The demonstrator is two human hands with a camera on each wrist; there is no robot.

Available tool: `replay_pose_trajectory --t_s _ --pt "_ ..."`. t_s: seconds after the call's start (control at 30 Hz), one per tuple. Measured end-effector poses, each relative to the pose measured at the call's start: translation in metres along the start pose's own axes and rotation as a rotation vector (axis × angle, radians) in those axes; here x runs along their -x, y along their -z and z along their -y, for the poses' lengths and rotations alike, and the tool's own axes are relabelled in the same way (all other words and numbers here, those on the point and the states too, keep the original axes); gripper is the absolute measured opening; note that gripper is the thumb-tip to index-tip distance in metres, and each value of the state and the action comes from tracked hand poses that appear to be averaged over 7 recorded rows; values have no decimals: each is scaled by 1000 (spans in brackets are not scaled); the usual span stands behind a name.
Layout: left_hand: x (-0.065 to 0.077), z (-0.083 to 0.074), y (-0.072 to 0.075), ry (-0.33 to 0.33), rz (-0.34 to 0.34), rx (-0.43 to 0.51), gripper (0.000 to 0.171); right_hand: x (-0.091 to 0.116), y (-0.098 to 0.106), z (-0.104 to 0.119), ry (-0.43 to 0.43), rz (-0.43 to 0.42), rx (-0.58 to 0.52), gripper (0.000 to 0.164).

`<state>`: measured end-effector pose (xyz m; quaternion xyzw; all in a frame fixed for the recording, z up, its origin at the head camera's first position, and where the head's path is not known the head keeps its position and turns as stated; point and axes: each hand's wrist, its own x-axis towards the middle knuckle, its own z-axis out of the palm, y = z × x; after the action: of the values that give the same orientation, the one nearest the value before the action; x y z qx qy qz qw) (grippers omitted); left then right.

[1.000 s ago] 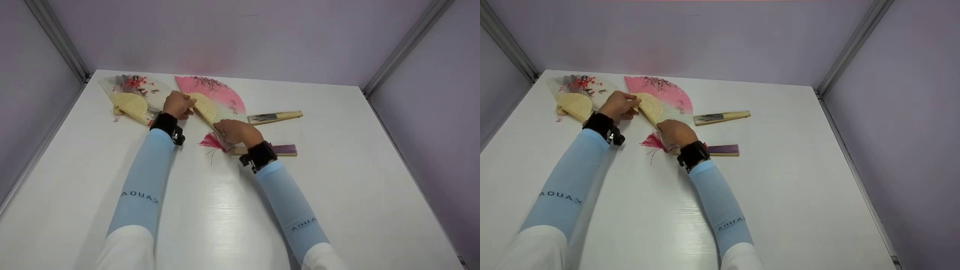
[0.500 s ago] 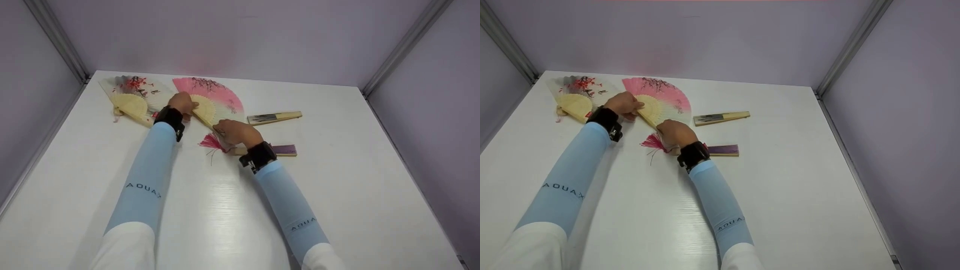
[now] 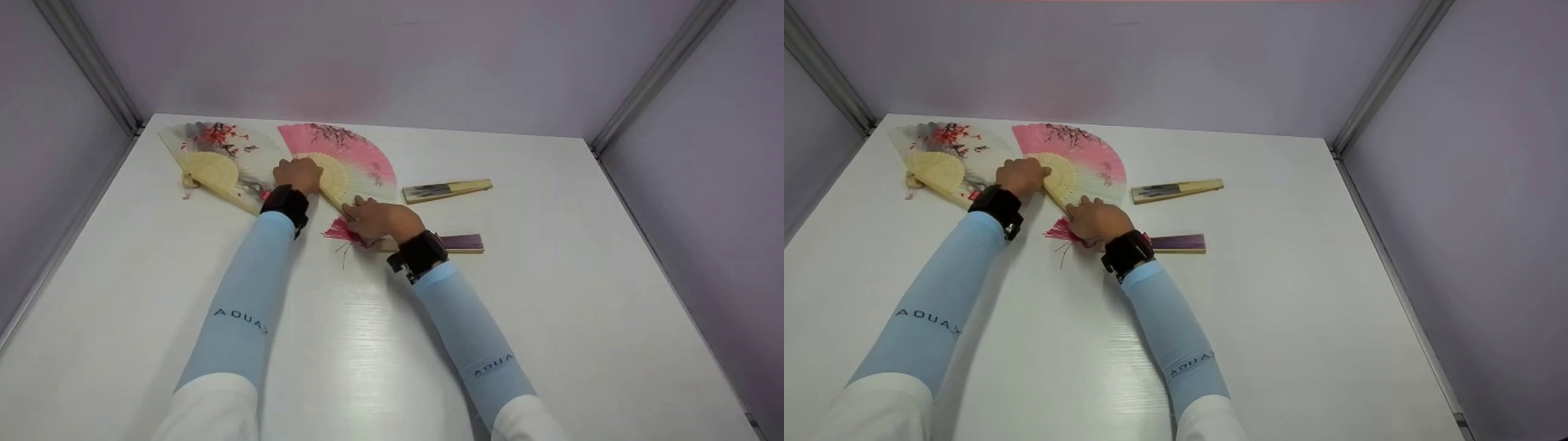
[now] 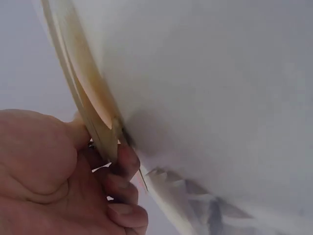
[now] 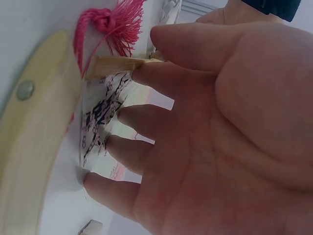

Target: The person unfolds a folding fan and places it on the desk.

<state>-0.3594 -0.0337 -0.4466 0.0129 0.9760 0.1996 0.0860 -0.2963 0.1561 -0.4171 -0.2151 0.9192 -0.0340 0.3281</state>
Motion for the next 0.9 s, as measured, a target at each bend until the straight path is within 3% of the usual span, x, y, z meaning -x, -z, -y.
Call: replay_pose_trajectory --t_s 0.2,0.33,0.5,0.87,0.9 --pt "-7 5 -11 2 -95 -71 55 -3 -2 1 13 -1 29 63" --pt "-11 10 -12 -37 -71 -130 50 -3 -3 1 11 5 33 64" --pt "-10 14 -10 -27 -12 -136 58 -3 -5 3 3 8 24 65" --pt "-5 10 -4 -11 -12 -148 59 0 -9 7 3 -18 58 69" --pt "-7 10 -5 -10 -10 -144 59 -1 -9 6 18 -19 102 67"
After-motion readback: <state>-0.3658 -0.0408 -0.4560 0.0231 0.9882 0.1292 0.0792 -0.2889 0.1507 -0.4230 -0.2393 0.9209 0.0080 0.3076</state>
